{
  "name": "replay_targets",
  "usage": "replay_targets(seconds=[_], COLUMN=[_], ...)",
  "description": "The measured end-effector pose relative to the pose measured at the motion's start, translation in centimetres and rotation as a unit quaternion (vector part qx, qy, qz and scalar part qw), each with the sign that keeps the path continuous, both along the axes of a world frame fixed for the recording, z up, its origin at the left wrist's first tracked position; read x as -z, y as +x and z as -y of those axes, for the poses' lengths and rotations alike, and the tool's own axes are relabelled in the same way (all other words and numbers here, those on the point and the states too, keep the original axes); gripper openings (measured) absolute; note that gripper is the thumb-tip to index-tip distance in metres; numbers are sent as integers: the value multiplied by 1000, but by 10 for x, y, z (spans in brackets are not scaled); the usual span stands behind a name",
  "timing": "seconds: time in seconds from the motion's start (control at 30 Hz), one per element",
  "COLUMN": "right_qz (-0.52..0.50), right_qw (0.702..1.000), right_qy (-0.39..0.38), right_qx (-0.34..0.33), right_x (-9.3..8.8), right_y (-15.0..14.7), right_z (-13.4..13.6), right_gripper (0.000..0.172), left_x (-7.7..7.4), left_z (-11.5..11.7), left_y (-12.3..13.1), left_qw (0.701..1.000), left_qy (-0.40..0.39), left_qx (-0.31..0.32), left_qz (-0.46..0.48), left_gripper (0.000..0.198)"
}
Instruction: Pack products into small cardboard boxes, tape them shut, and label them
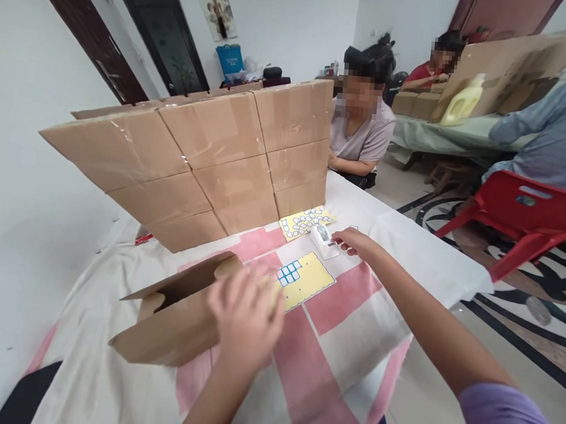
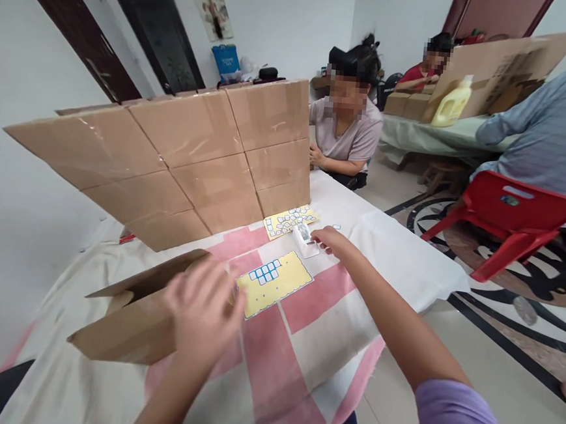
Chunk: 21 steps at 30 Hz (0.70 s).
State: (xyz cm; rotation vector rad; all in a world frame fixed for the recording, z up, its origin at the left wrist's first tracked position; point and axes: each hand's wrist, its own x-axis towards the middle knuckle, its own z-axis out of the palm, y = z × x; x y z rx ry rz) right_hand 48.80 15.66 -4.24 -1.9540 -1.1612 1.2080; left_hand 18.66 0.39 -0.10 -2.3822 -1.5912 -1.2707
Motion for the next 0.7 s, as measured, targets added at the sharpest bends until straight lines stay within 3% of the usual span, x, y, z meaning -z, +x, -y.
replay_targets(seconds=[0.07,0.1,0.17,0.23,0.3,0.37,0.47,0.7], right_qz=[-2,2,11,16,16,11,-12,-62], right_qw=[999,998,996,996,996,996,995,989], right_qy=[-45,-62,-81,-87,-84,-84,-92,-120], right_qx=[-14,-18,-24,-30,-34,-34,-37,-55], right_x=[0,-1,-2,-3,-4,-4,-6,-7], right_y=[-1,0,2,6,10,12,11,-4], right_z=[-12,-16,-23,-27,-27,-26,-24,-26], right_gripper=[15,16,19,20,19,18,16,16], left_x=[17,27,48,66,80,89,97,105], left_z=[-19,-33,-69,-107,-139,-159,-169,-167], left_y=[40,58,87,108,120,128,133,132], left_qw=[981,975,971,968,962,956,952,952], left_qy=[-119,-143,-172,-205,-234,-253,-262,-265], left_qx=[152,168,164,146,140,145,152,142], left_qz=[-24,-25,-18,-2,14,25,41,58], left_gripper=[37,38,50,85,112,125,131,131])
